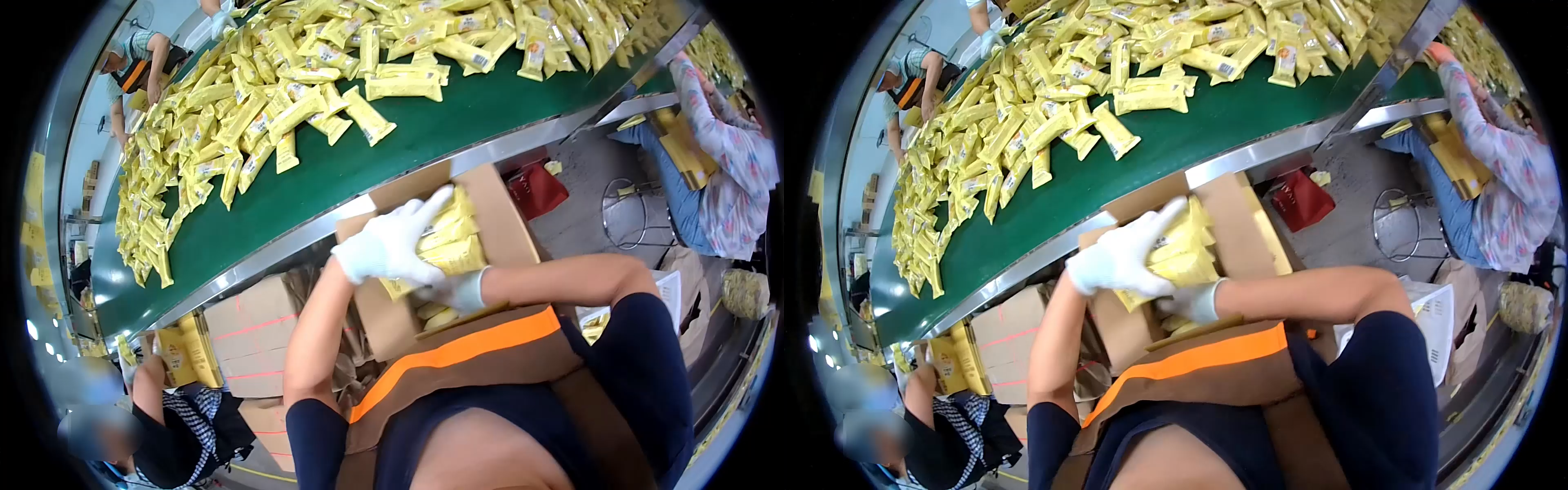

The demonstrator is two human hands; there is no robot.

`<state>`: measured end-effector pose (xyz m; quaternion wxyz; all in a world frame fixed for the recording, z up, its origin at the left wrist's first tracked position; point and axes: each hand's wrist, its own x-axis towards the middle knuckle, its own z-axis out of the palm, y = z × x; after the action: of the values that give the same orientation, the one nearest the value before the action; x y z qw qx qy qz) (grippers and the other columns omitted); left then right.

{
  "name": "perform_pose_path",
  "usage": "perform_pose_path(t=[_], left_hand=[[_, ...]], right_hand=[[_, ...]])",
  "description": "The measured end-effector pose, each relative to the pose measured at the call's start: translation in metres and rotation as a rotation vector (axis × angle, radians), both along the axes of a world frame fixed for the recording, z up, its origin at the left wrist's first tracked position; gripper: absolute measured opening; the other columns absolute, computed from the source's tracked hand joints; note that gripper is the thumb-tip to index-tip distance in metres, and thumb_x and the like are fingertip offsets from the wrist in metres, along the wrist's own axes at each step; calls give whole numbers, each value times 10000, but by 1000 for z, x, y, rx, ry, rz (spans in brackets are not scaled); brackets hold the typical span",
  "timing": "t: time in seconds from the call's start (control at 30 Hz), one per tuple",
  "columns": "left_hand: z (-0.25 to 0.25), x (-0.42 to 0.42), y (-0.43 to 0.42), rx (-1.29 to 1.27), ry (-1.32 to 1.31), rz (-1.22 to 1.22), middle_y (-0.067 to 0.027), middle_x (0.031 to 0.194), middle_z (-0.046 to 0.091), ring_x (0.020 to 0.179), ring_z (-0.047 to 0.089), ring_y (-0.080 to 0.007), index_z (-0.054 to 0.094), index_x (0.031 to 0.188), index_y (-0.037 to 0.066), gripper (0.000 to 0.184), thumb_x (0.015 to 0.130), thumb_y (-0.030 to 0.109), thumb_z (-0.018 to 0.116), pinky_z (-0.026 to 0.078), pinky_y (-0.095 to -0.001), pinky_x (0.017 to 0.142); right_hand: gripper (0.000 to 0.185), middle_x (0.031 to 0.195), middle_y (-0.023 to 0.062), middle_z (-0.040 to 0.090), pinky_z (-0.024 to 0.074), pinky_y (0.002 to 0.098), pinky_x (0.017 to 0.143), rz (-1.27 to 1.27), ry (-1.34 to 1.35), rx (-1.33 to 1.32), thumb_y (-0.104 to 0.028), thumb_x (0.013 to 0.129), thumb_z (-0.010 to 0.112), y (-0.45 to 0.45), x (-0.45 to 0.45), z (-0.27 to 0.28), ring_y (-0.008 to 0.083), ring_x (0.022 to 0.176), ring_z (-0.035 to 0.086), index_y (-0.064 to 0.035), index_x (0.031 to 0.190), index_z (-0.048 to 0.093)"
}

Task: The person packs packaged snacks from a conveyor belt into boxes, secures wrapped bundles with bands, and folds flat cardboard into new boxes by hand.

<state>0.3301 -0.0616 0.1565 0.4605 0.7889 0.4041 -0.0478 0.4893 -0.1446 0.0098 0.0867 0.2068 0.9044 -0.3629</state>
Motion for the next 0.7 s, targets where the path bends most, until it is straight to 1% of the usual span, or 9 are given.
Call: perform_pose_path(t=[0.03,0.13,0.27,0.33,0.43,0.53,0.6,0.63,0.7], left_hand=[[-23,9,3,175,256,-92,-210,1206,549,1135,572,-328,265,1508,121,1087,580,370,772,482,-427,923],[-67,25,1,402,392,-189,-251,1195,536,1135,554,-388,264,1510,148,1109,570,438,775,485,-448,900],[-96,42,-17,556,427,-160,-185,1208,541,1064,552,-327,363,1443,157,1053,524,393,820,480,-439,842],[-113,45,-23,603,537,-208,-154,1225,543,1073,555,-294,346,1469,170,946,646,360,770,468,-423,852],[-123,51,-25,607,633,-221,-136,1247,541,1085,549,-276,357,1478,199,736,805,292,639,455,-408,864],[-121,52,-40,847,712,-271,-111,1229,543,1087,544,-262,396,1458,220,590,884,230,535,447,-404,859],[-111,62,-39,665,736,-217,-95,1257,554,1046,579,-277,456,1413,245,511,906,200,503,469,-434,817],[-105,65,-32,444,673,-102,-114,1143,616,925,637,-272,529,1345,243,428,923,183,488,507,-448,751],[-111,49,-19,186,519,-80,-171,1025,657,858,672,-297,554,1318,237,387,938,210,485,532,-460,707]], right_hand=[[634,1243,213,551,494,445,911,88,-45,31,-301,793,675,3,3,14,383,1098,574,-147,1381,495],[564,1184,223,580,530,407,807,171,-252,254,-276,852,591,1,3,58,352,1053,617,-158,1395,492],[526,1224,180,583,526,390,806,179,-403,184,-253,893,566,2,-2,67,330,1085,617,-171,1406,489],[497,1222,162,604,529,414,820,188,-388,168,-250,893,566,5,2,72,315,1105,616,-172,1381,521],[345,1010,205,653,546,450,762,340,-228,70,-238,889,529,30,5,103,356,950,657,-126,1197,638],[371,1149,193,651,535,451,823,209,-224,-5,-242,910,515,20,5,56,334,1038,655,-123,1248,610],[373,1252,173,632,521,447,878,116,-369,-40,-254,936,492,11,-3,24,344,1100,640,-127,1270,597],[387,1230,162,641,516,444,873,49,-289,-69,-286,931,515,11,0,24,350,1063,650,-135,1278,592],[364,1175,156,657,509,441,861,369,-283,-253,-297,913,554,52,12,91,342,994,660,-119,1226,615]])
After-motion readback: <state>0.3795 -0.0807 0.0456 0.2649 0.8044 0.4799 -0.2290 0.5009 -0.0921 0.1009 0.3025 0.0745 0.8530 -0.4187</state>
